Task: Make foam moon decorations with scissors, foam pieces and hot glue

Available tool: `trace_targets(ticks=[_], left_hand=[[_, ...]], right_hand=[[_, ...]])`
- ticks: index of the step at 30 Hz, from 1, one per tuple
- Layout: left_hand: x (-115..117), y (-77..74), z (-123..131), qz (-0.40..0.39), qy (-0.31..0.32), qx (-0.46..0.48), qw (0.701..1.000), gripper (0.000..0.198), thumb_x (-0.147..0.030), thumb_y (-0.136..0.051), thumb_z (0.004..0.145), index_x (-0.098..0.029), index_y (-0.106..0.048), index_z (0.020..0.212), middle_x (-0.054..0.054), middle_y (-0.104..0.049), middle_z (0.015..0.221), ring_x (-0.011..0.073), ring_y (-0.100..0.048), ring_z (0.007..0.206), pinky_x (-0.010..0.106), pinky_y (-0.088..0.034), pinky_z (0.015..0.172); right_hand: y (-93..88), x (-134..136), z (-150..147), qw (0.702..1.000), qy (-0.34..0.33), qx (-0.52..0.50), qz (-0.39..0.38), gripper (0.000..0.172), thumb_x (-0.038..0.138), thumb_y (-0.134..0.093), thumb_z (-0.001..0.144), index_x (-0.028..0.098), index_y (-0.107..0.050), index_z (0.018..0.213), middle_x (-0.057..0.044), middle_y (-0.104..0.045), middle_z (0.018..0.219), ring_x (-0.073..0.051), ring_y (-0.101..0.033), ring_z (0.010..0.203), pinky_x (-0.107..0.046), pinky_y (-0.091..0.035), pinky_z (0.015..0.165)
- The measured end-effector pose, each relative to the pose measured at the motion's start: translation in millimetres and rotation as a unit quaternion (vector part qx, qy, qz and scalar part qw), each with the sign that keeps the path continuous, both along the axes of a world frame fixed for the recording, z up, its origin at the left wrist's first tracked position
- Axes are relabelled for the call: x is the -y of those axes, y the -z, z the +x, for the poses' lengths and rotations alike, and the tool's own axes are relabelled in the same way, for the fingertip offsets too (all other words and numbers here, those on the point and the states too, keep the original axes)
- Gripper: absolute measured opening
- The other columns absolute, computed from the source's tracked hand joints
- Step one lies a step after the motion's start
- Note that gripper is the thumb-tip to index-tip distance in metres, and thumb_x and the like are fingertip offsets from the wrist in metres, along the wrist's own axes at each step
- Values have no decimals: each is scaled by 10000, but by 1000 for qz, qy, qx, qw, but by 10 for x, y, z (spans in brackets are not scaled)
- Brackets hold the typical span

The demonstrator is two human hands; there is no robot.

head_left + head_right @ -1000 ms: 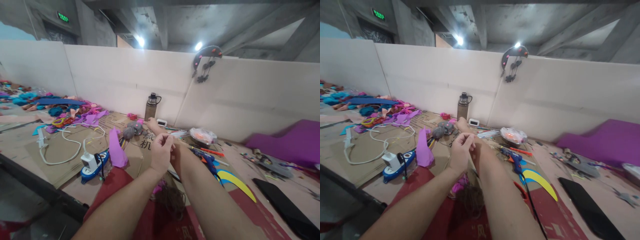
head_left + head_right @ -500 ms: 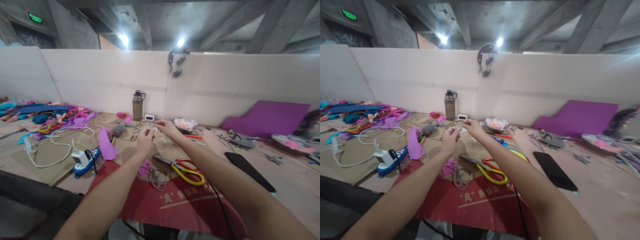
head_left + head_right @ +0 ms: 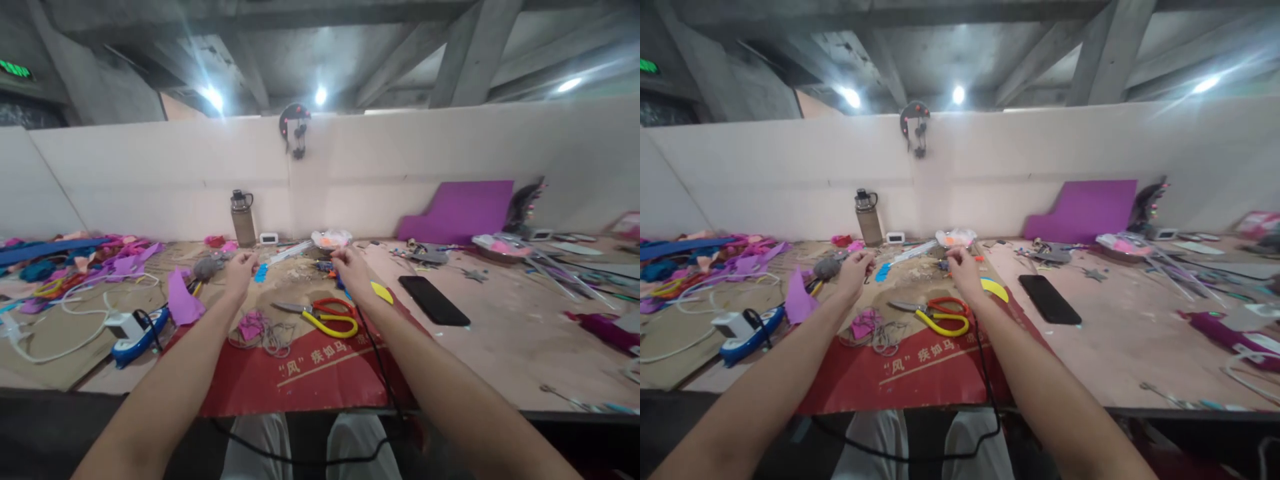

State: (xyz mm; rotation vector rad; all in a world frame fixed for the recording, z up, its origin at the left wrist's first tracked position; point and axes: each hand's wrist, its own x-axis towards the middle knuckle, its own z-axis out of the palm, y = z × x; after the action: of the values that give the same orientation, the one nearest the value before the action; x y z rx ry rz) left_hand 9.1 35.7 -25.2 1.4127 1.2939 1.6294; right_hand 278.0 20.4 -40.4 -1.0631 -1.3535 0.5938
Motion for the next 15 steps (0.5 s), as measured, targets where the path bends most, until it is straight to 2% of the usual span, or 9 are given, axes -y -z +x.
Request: trace_targets(ticks=[4, 7, 11, 15], left_hand=[[92, -35, 122, 18, 50, -53, 997, 294, -464, -701, 672, -178, -650, 715, -20, -560, 604, 119, -449, 536, 243, -321, 525], [156, -57, 228, 22, 137, -106, 985, 293, -476, -697, 709, -191, -664, 649, -2, -592, 610, 136, -487, 569, 261, -361, 566], [255, -88, 347, -11, 228, -66, 971, 293, -457, -741, 687, -207, -727, 839, 25, -684, 742, 162, -568, 647, 290, -442, 649], [334, -110, 441, -16, 253, -55, 966, 239, -395, -777, 651, -194, -724, 770, 17, -674, 667, 156, -577, 638, 290, -457, 668]], right_hand=[[43, 58, -264, 996, -47, 73, 22, 73, 272, -497, 779, 220, -547, 792, -17, -603, 780, -190, -554, 756, -329, -440, 739], [32, 114, -439, 995, -52, 83, 36, 67, 252, -461, 816, 231, -511, 778, -10, -591, 770, -189, -554, 749, -326, -442, 727], [26, 163, -558, 993, -74, 85, 31, 58, 285, -506, 835, 230, -505, 853, -21, -602, 827, -195, -570, 781, -331, -448, 739], [62, 216, -598, 989, -100, 105, 29, 170, 349, -546, 853, 225, -520, 965, -34, -620, 873, -203, -587, 813, -336, -452, 746]])
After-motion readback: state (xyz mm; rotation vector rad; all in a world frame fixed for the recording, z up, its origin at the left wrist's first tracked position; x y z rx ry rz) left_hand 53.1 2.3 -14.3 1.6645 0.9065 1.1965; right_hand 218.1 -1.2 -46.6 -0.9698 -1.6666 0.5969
